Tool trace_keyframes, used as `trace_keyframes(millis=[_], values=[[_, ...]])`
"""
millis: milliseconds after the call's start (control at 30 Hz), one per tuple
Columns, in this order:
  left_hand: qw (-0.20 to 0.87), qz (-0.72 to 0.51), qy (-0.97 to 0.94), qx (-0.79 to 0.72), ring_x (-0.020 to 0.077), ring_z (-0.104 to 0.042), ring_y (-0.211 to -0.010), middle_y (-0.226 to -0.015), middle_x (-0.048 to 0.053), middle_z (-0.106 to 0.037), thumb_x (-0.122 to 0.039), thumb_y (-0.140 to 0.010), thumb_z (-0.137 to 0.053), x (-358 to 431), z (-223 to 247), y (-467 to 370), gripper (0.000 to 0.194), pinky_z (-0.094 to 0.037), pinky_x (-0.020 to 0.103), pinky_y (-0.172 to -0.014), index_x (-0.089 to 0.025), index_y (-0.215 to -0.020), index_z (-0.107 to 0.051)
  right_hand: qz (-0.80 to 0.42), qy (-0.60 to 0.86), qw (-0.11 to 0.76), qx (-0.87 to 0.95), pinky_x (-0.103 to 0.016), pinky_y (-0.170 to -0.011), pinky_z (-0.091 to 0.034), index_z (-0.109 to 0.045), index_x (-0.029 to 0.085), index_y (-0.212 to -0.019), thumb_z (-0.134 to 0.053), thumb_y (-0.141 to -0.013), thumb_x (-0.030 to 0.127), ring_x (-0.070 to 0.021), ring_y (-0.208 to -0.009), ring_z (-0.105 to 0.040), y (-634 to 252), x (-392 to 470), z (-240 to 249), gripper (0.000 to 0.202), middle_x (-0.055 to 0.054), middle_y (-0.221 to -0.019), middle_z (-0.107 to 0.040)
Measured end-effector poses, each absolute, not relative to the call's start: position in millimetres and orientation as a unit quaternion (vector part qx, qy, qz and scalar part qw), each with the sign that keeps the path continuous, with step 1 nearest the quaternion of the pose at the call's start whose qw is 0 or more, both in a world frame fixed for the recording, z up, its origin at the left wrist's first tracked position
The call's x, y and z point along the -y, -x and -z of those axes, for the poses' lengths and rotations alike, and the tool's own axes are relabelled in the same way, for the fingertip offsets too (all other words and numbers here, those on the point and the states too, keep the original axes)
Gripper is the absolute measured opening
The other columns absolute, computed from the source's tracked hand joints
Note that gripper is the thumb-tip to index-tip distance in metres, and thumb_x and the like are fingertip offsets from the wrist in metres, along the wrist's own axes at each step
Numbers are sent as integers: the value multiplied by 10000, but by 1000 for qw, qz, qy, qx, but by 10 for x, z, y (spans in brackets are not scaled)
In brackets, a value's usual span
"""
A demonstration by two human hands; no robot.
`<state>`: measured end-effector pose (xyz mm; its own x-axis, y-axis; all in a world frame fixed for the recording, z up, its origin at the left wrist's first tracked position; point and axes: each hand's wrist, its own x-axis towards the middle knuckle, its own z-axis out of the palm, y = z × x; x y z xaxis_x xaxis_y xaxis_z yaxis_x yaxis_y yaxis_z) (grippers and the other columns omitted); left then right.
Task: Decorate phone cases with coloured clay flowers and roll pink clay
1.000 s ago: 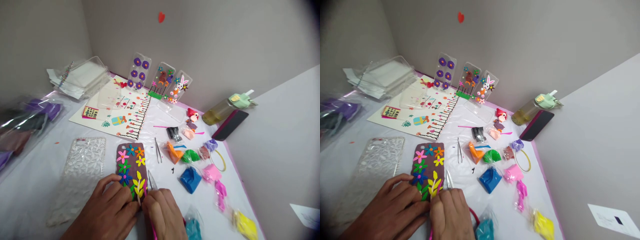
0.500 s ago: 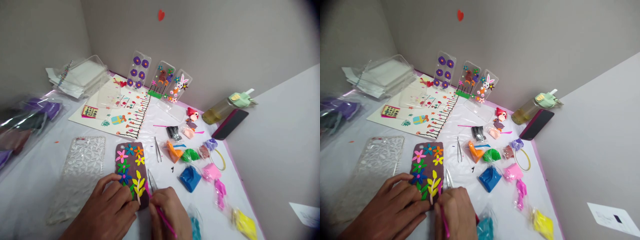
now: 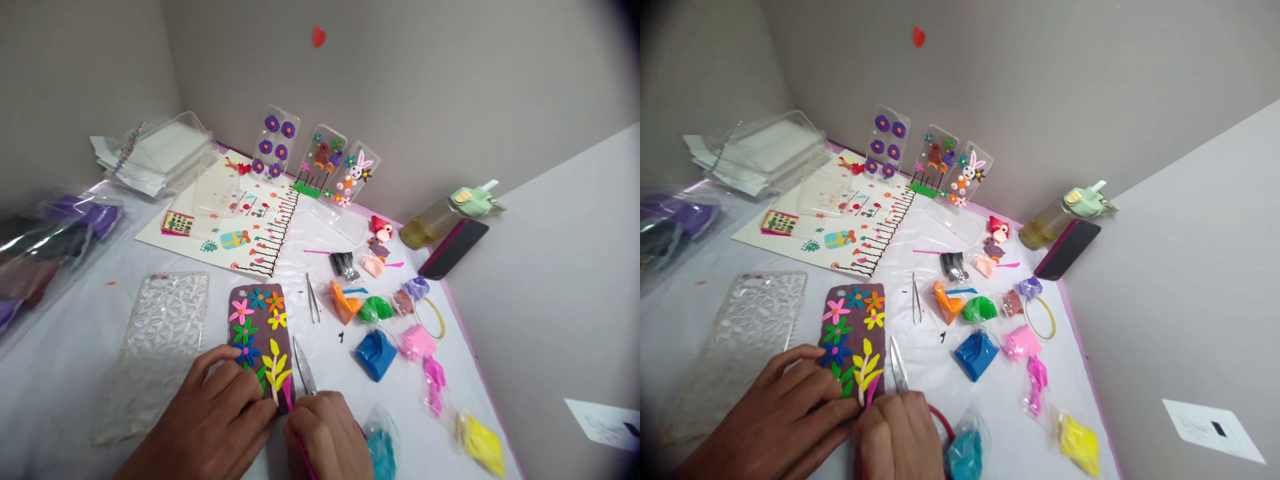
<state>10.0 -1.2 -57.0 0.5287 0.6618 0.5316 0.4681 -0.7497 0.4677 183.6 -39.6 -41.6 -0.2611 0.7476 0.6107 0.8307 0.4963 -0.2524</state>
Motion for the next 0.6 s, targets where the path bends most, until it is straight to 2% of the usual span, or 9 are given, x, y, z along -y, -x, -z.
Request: trace_keyframes(millis=[600], values=[[137,-353,-865,-330,179,-494,-705,-707,-36,-599,-285,-1162,-327,20,594,-89,489,-332,367,-1008,-226,-804,-654,89,518,279,803,-282,-506,-442,-551,205,-857,-340,-1075,32,-167,-511,-573,-1805,432,411,350,-7,-604,-651]])
